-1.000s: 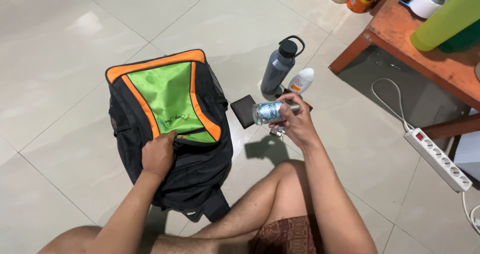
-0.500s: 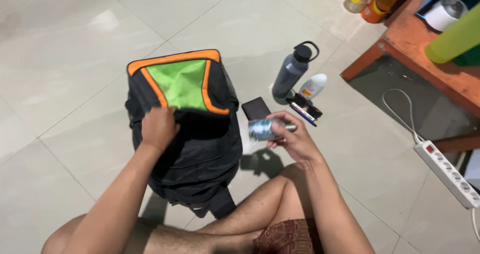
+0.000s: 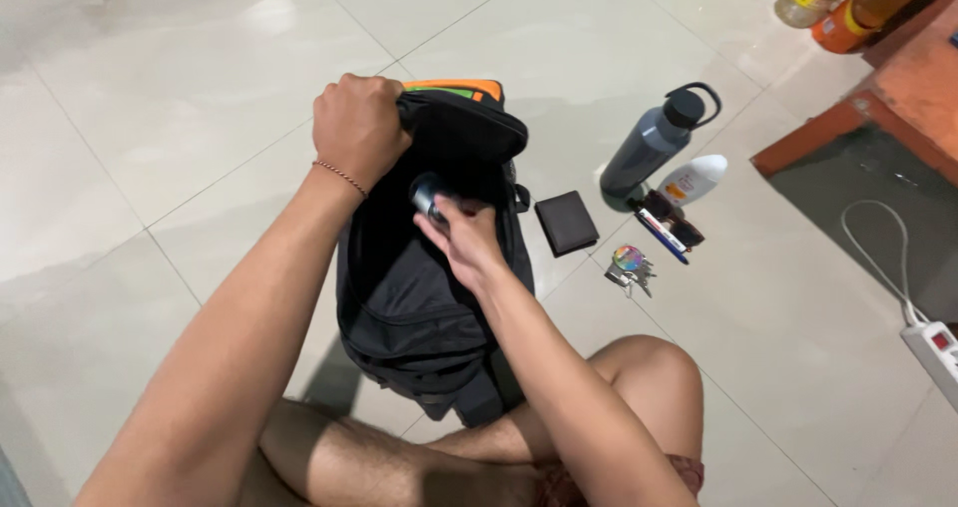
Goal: The person sits on the floor and packs a black and green backpack with daily essentials. They place a wallet, keys, a bottle of lotion, sunglasses, a pen, and a water bottle into the bag, then zip it closed.
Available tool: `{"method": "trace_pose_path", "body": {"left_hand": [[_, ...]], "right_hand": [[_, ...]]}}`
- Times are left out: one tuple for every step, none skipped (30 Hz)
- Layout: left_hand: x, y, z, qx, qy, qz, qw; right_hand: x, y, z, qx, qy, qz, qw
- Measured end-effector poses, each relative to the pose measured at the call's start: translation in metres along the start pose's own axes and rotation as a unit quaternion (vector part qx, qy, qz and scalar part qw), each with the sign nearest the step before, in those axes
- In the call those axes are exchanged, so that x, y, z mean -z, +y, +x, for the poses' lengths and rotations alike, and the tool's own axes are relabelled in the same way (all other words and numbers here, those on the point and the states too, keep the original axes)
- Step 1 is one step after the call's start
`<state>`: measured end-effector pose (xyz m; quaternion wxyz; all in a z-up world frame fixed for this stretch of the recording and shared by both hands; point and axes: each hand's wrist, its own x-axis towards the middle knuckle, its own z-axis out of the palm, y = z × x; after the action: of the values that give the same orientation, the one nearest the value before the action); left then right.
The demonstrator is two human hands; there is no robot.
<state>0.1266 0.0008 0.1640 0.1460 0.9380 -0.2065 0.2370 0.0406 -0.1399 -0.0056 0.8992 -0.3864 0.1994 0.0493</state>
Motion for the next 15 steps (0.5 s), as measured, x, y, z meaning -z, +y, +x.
{"method": "trace_pose_path", "body": {"left_hand": [[0.001, -0.001, 0.001, -0.001, 0.001, -0.001, 1.000], [0.003, -0.002, 0.001, -0.001, 0.002, -0.002, 1.000], [0.003, -0.002, 0.000, -0.002, 0.002, -0.003, 1.000], [0.005, -0.003, -0.003, -0.001, 0.004, -0.002, 1.000], [0.006, -0.004, -0.004, -0.001, 0.007, -0.003, 1.000], [0.008, -0.004, -0.004, -0.002, 0.010, -0.004, 1.000], [0.009, -0.004, -0.005, -0.006, 0.012, -0.006, 1.000], [0.011, -0.005, -0.006, -0.011, 0.014, -0.008, 1.000], [0.012, -0.005, -0.006, -0.015, 0.016, -0.009, 1.000], [0.014, -0.005, -0.006, -0.021, 0.018, -0.018, 0.999], [0.015, -0.006, -0.007, -0.027, 0.020, -0.027, 0.999], [0.016, -0.006, -0.008, -0.033, 0.021, -0.035, 0.999], [0.017, -0.006, -0.009, -0.033, 0.019, -0.040, 0.998], [0.017, -0.006, -0.009, -0.033, 0.017, -0.044, 0.998], [0.017, -0.006, -0.009, -0.033, 0.015, -0.050, 0.998]], "right_hand": [[-0.003, 0.013, 0.022, 0.003, 0.038, 0.014, 0.999], [-0.005, 0.024, 0.044, 0.006, 0.076, 0.028, 0.997], [-0.004, 0.035, 0.064, 0.016, 0.096, 0.025, 0.995], [-0.002, 0.044, 0.083, 0.027, 0.115, 0.023, 0.993], [0.000, 0.051, 0.101, 0.039, 0.135, 0.020, 0.990], [0.002, 0.056, 0.118, 0.051, 0.122, 0.041, 0.990], [0.005, 0.059, 0.132, 0.064, 0.108, 0.061, 0.990], [0.007, 0.062, 0.144, 0.076, 0.095, 0.082, 0.989], [0.009, 0.065, 0.153, 0.097, 0.063, 0.070, 0.991], [0.012, 0.066, 0.161, 0.118, 0.030, 0.057, 0.991], [0.014, 0.068, 0.168, 0.139, -0.002, 0.046, 0.989], [0.015, 0.069, 0.175, 0.129, -0.015, 0.045, 0.991], [0.017, 0.068, 0.182, 0.120, -0.026, 0.044, 0.991], [0.018, 0.066, 0.187, 0.111, -0.038, 0.043, 0.992], [0.017, 0.065, 0.193, 0.124, -0.020, -0.020, 0.992]]}}
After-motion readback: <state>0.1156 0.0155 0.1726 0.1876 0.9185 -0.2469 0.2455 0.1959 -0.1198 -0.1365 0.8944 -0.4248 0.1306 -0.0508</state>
